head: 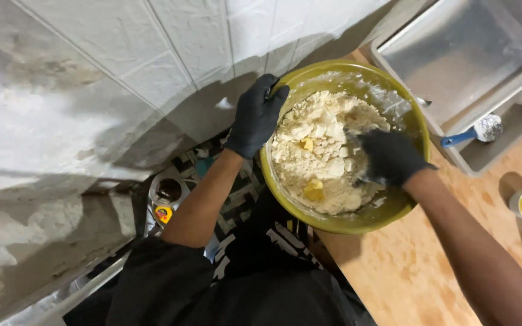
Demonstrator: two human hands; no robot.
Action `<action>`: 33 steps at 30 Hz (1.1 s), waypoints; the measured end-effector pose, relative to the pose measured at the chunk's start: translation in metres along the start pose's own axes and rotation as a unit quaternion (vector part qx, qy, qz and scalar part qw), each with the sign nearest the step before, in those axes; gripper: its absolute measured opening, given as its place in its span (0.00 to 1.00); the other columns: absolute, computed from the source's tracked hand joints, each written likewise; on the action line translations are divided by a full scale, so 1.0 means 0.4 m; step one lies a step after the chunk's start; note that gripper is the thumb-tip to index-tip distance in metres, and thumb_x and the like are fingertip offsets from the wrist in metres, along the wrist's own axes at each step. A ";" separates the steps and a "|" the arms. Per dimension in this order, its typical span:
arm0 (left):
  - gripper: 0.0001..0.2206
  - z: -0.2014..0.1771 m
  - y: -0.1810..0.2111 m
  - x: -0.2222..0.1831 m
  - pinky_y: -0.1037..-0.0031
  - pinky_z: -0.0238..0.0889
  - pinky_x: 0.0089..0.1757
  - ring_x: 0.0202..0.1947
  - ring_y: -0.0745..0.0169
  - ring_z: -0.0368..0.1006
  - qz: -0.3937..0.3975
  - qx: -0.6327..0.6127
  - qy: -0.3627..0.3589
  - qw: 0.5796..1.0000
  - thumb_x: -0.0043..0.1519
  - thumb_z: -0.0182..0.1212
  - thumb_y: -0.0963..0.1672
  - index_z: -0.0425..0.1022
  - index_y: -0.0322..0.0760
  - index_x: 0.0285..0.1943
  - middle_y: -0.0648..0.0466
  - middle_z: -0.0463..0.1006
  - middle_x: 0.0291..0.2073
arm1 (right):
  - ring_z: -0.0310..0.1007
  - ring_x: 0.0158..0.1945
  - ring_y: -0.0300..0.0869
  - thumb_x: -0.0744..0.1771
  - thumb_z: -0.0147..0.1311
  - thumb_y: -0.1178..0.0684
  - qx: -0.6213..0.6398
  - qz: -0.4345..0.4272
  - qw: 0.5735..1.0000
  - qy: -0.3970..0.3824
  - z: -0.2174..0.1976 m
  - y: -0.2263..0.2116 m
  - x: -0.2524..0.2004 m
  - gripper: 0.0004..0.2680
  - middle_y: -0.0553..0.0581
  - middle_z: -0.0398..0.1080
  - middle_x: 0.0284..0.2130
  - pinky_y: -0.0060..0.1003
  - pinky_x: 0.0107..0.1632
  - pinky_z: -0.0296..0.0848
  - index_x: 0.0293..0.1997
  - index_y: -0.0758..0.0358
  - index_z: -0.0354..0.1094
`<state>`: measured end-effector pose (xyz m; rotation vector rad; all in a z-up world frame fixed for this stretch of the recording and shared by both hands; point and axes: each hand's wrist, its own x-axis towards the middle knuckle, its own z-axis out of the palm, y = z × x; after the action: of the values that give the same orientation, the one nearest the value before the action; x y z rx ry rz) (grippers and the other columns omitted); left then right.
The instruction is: Adding margarine to a bowl of dough and kneading it by hand to incorporate the fat.
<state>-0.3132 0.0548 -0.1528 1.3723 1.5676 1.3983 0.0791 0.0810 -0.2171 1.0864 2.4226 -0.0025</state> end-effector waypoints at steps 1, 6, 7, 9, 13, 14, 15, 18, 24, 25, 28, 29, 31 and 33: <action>0.09 0.000 -0.010 0.008 0.65 0.75 0.40 0.43 0.51 0.82 -0.006 -0.001 0.004 1.000 0.66 0.63 0.49 0.79 0.42 0.48 0.48 0.82 0.36 | 0.65 0.71 0.53 0.58 0.61 0.35 -0.047 -0.014 0.999 -0.002 0.015 -0.019 0.032 0.29 0.57 0.71 0.62 0.58 0.61 0.73 0.65 0.48 0.67; 0.11 -0.014 0.030 -0.001 0.61 0.74 0.39 0.41 0.49 0.81 -0.036 -0.010 -0.002 0.999 0.65 0.65 0.48 0.79 0.39 0.48 0.45 0.82 0.35 | 0.70 0.66 0.52 0.59 0.63 0.39 0.114 0.034 0.986 -0.114 -0.018 -0.038 0.061 0.32 0.58 0.71 0.62 0.51 0.63 0.74 0.73 0.43 0.58; 0.10 -0.012 0.020 -0.003 0.62 0.74 0.39 0.41 0.51 0.82 -0.039 -0.023 -0.004 0.999 0.65 0.65 0.48 0.79 0.40 0.48 0.46 0.82 0.35 | 0.73 0.63 0.54 0.58 0.66 0.45 0.165 0.044 0.970 -0.172 -0.023 -0.026 0.068 0.31 0.63 0.74 0.59 0.49 0.62 0.76 0.71 0.48 0.62; 0.10 -0.015 0.023 -0.001 0.64 0.74 0.39 0.40 0.56 0.81 -0.044 -0.035 -0.007 0.998 0.64 0.65 0.48 0.79 0.40 0.47 0.47 0.82 0.34 | 0.73 0.62 0.57 0.57 0.67 0.45 0.165 0.021 0.980 -0.111 -0.112 -0.011 0.036 0.32 0.66 0.73 0.57 0.50 0.62 0.75 0.69 0.53 0.62; 0.08 -0.009 0.022 -0.002 0.66 0.73 0.38 0.38 0.59 0.80 -0.047 -0.058 -0.009 0.997 0.65 0.65 0.47 0.78 0.39 0.46 0.47 0.80 0.33 | 0.73 0.56 0.69 0.52 0.70 0.46 0.155 -0.065 0.975 0.143 -0.340 -0.026 0.022 0.34 0.80 0.72 0.47 0.57 0.58 0.75 0.62 0.70 0.63; 0.08 -0.011 0.028 -0.002 0.66 0.73 0.38 0.38 0.59 0.80 -0.045 -0.058 -0.007 0.997 0.65 0.65 0.47 0.78 0.39 0.46 0.47 0.80 0.33 | 0.73 0.56 0.69 0.52 0.70 0.46 0.153 -0.066 0.975 0.144 -0.267 -0.014 0.056 0.34 0.80 0.72 0.47 0.57 0.58 0.75 0.62 0.70 0.63; 0.09 -0.016 0.034 -0.002 0.66 0.73 0.39 0.38 0.59 0.80 -0.052 -0.057 -0.013 0.997 0.65 0.65 0.48 0.78 0.40 0.46 0.47 0.81 0.33 | 0.72 0.57 0.69 0.54 0.69 0.46 0.144 -0.083 0.976 0.142 -0.196 -0.004 0.093 0.33 0.80 0.71 0.50 0.57 0.58 0.75 0.64 0.68 0.63; 0.10 -0.019 0.026 -0.003 0.65 0.73 0.39 0.38 0.57 0.81 -0.059 -0.047 -0.017 0.997 0.65 0.64 0.48 0.78 0.41 0.47 0.48 0.81 0.34 | 0.71 0.60 0.66 0.59 0.65 0.44 0.125 -0.123 0.975 0.137 0.017 -0.031 0.204 0.31 0.78 0.67 0.58 0.57 0.58 0.76 0.69 0.65 0.61; 0.11 -0.014 0.016 0.016 0.62 0.72 0.40 0.39 0.52 0.81 -0.067 -0.039 -0.034 0.996 0.64 0.64 0.50 0.78 0.43 0.47 0.47 0.81 0.34 | 0.75 0.57 0.52 0.60 0.53 0.32 0.042 -0.069 0.990 0.114 -0.140 -0.064 0.142 0.32 0.58 0.74 0.50 0.51 0.56 0.77 0.74 0.44 0.56; 0.12 -0.023 0.037 0.000 0.59 0.70 0.41 0.39 0.49 0.80 -0.081 -0.036 -0.044 0.995 0.64 0.64 0.50 0.78 0.42 0.48 0.45 0.80 0.34 | 0.78 0.55 0.42 0.58 0.48 0.20 -0.009 -0.012 0.999 0.049 -0.161 -0.053 0.116 0.34 0.43 0.77 0.47 0.46 0.52 0.80 0.74 0.28 0.54; 0.06 0.006 -0.012 0.007 0.78 0.68 0.40 0.36 0.73 0.72 -0.100 -0.161 -0.041 0.981 0.65 0.66 0.48 0.79 0.46 0.40 0.61 0.77 0.30 | 0.67 0.68 0.61 0.60 0.60 0.25 0.032 -0.244 0.917 0.315 -0.335 -0.074 0.034 0.34 0.72 0.72 0.54 0.46 0.65 0.71 0.58 0.72 0.70; 0.06 0.006 -0.008 0.007 0.78 0.68 0.40 0.36 0.73 0.72 -0.100 -0.160 -0.047 0.981 0.65 0.66 0.48 0.79 0.46 0.40 0.61 0.77 0.30 | 0.67 0.68 0.61 0.60 0.60 0.25 0.035 -0.239 0.918 0.315 -0.341 -0.111 0.045 0.34 0.72 0.72 0.54 0.46 0.65 0.71 0.58 0.72 0.70; 0.05 0.001 -0.001 0.008 0.82 0.65 0.40 0.35 0.75 0.69 -0.125 -0.208 -0.038 0.969 0.63 0.69 0.45 0.79 0.43 0.39 0.63 0.74 0.29 | 0.66 0.68 0.60 0.58 0.63 0.32 0.095 -0.229 0.940 0.236 -0.356 -0.185 0.075 0.31 0.70 0.72 0.55 0.49 0.67 0.68 0.60 0.67 0.70; 0.05 0.001 -0.002 0.007 0.82 0.65 0.40 0.34 0.75 0.69 -0.129 -0.215 -0.042 0.967 0.63 0.69 0.45 0.79 0.42 0.38 0.63 0.75 0.29 | 0.65 0.69 0.59 0.56 0.66 0.38 0.139 -0.223 0.949 0.175 -0.354 -0.234 0.103 0.30 0.68 0.72 0.56 0.52 0.68 0.67 0.61 0.62 0.69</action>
<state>-0.3139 0.0575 -0.1530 0.9200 1.2402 1.3942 -0.0706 0.0732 -0.1273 0.6603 3.0153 -0.3367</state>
